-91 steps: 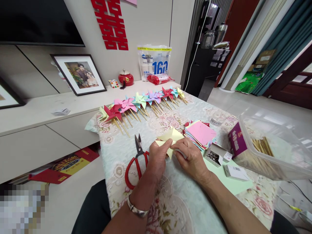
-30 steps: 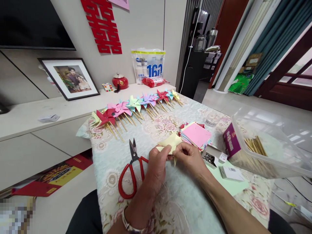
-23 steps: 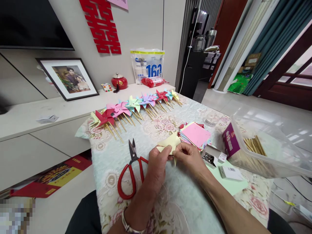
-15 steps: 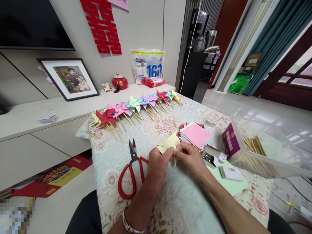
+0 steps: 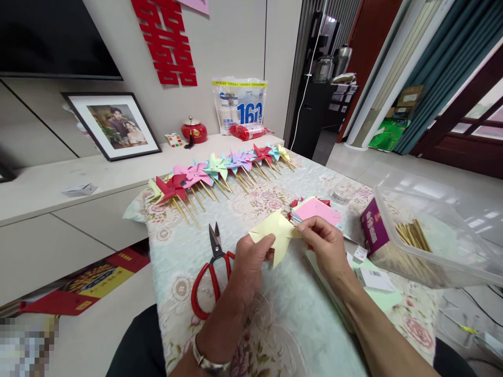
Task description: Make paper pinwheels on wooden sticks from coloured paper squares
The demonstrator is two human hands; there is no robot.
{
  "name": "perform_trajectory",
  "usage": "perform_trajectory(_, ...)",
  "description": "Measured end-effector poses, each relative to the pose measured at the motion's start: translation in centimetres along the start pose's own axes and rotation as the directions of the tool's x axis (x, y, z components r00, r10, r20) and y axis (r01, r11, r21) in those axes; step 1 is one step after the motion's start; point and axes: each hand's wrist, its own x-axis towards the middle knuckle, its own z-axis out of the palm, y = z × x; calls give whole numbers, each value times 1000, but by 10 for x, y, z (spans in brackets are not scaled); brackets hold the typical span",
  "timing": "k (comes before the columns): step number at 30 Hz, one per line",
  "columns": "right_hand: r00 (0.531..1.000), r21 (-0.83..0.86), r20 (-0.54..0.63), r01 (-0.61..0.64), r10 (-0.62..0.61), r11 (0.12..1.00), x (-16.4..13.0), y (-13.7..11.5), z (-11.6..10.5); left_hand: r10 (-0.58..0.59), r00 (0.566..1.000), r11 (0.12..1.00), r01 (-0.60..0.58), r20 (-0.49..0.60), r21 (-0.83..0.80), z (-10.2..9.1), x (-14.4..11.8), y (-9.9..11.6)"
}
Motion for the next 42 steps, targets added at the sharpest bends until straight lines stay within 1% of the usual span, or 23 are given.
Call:
perform_trajectory(2,998,31,-54,37,-35,999,5,2,-5,-39,999,999,39,28,-4,-1,-1,5)
perform_trajectory(3,999,42,-48,25,-23,999,7,2,-7,-55,997,998,56,58,-7,-2,-2,6)
perform_trajectory(4,1000,59,-21,-8,9,998,8,3,-7,-70,993,998,70,91,-6,-3,-2,6)
perform_trajectory(6,991,108,81,-113,104,988,9,3,-7,-94,985,996,93,144,18,-4,-2,6)
perform_trajectory(8,960,149,202,-226,194,963,8,3,-5,-105,979,994,95,177,62,-6,-1,3)
perform_trajectory(10,926,159,287,-298,245,941,5,4,-3,-85,975,992,62,207,114,-8,1,0)
perform_trajectory(13,896,160,349,-346,274,925,2,5,-2,-38,973,984,-4,230,179,-10,3,-2)
perform_trajectory(16,879,164,377,-372,290,914,0,3,0,-32,976,973,-18,214,231,-10,3,-1)
perform_trajectory(20,875,105,371,-374,313,921,-1,-1,3,-26,984,957,-27,178,290,-8,2,1)
perform_trajectory(24,881,66,365,-346,300,936,-1,1,4,-10,984,952,-44,177,302,-7,1,1)
perform_trajectory(28,894,75,348,-326,282,942,-1,3,4,-33,980,974,-12,196,227,-6,0,3)
perform_trajectory(30,904,106,328,-322,273,941,-2,1,5,-57,969,989,22,242,145,-6,-1,3)
perform_trajectory(32,922,146,284,-314,265,938,-2,-1,6,-71,954,997,55,293,61,-6,-1,3)
perform_trajectory(34,936,192,243,-305,256,933,-2,-2,8,-67,948,998,66,312,14,-5,-1,1)
perform_trajectory(37,946,230,222,-287,237,930,-3,-1,10,-48,958,999,50,284,2,-4,0,-3)
perform_trajectory(42,955,225,209,-257,211,940,-5,2,13,-29,970,999,33,243,-12,-2,-1,-5)
